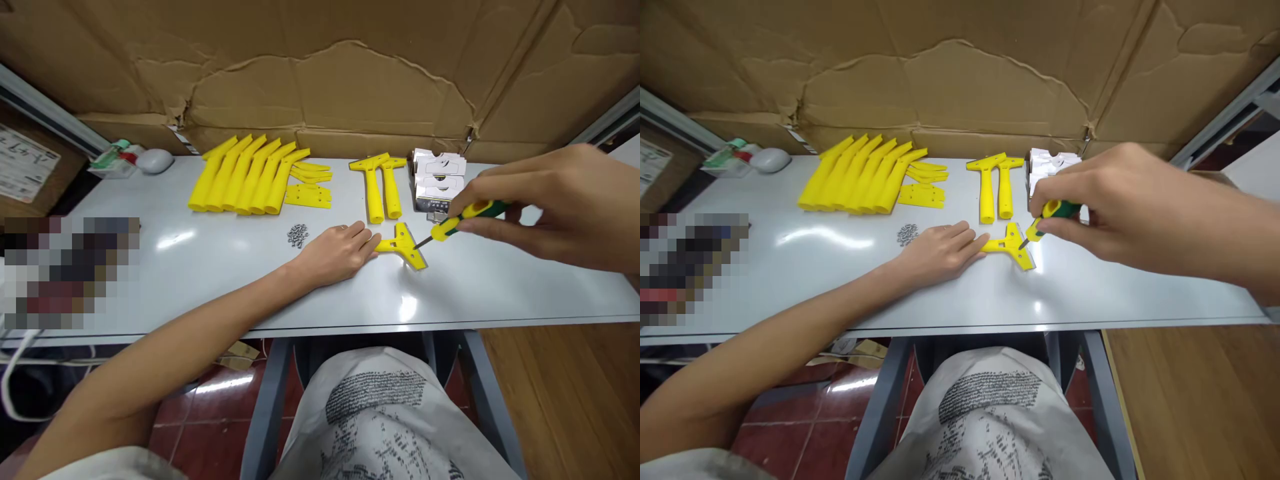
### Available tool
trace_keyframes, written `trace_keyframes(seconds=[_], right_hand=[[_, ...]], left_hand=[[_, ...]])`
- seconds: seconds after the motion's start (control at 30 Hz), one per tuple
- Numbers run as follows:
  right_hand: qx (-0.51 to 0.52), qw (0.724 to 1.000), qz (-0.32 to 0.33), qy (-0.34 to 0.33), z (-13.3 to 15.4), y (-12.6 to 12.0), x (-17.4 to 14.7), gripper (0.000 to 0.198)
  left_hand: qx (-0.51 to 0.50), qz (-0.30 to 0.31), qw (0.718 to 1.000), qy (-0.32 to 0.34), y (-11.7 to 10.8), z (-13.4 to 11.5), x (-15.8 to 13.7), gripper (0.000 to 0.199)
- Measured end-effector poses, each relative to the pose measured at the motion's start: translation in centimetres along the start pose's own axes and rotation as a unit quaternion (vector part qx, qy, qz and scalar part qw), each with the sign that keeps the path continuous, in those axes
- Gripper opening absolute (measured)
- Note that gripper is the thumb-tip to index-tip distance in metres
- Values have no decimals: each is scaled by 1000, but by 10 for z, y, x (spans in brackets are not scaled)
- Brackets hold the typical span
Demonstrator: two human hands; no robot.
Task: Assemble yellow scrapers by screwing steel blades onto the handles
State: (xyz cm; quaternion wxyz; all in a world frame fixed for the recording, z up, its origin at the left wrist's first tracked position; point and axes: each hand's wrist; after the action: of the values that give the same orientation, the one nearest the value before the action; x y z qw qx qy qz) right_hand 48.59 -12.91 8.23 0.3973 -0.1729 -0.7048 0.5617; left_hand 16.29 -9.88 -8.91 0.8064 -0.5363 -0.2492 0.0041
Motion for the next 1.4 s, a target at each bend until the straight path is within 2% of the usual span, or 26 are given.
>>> trace_keyframes(seconds=[0.07, 0.1, 0.2, 0.3, 0.4, 0.53, 0.67, 0.77, 0.87, 0.97, 1.07, 1.2, 1.3, 1.4], right_hand=[[-9, 998, 30, -63, -7, -8, -8, 58], [-28, 997, 20, -75, -10, -9, -14, 49], [-91, 993, -66, -43, -12, 7, -39, 24], [-80, 987, -136, 8, -4, 47, -67, 9], [-52, 981, -183, 40, 4, 90, -88, 12], [-27, 984, -174, 43, 7, 128, -104, 21], [-12, 988, -149, 41, 5, 142, -113, 26], [3, 990, -132, 47, 6, 140, -113, 36], [2, 984, -175, 42, 12, 133, -97, 50], [30, 975, -219, 11, 28, 132, -60, 45], [76, 984, -152, -49, 55, 144, -11, 37], [87, 987, -45, -130, 86, 175, 49, 52], [89, 983, -23, -160, 96, 198, 77, 59], [91, 980, -32, -177, 97, 212, 90, 56]], left_hand=[[4, -12, 1000, 3, 1, 0, 0, 35], [4, -17, 1000, 4, 1, 0, 0, 35], [-9, -37, 999, -4, -5, 1, 0, 33], [-41, -42, 998, -30, -17, 7, -4, 33], [-93, -26, 994, -57, -30, 22, -11, 37], [-166, 33, 980, -106, -46, 51, -20, 44], [-198, 33, 967, -158, -66, 74, -38, 57], [-176, 3, 962, -210, -81, 78, -64, 54], [-78, -30, 966, -244, -84, 72, -98, 39], [30, -31, 975, -217, -79, 63, -125, 39], [97, -18, 980, -173, -75, 53, -137, 55], [102, -24, 979, -173, -74, 45, -140, 66], [85, -20, 977, -194, -69, 45, -145, 60], [66, -34, 977, -198, -63, 48, -150, 50]])
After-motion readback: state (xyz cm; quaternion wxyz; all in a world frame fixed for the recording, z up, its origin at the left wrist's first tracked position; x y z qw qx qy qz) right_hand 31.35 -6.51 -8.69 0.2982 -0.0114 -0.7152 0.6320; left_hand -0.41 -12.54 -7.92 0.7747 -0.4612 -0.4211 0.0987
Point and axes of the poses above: each hand's wrist, its own x-axis towards the middle knuckle, its own y-axis out of the palm, z = x × y, and after that the axes turned 8 degrees about -x, right-handed
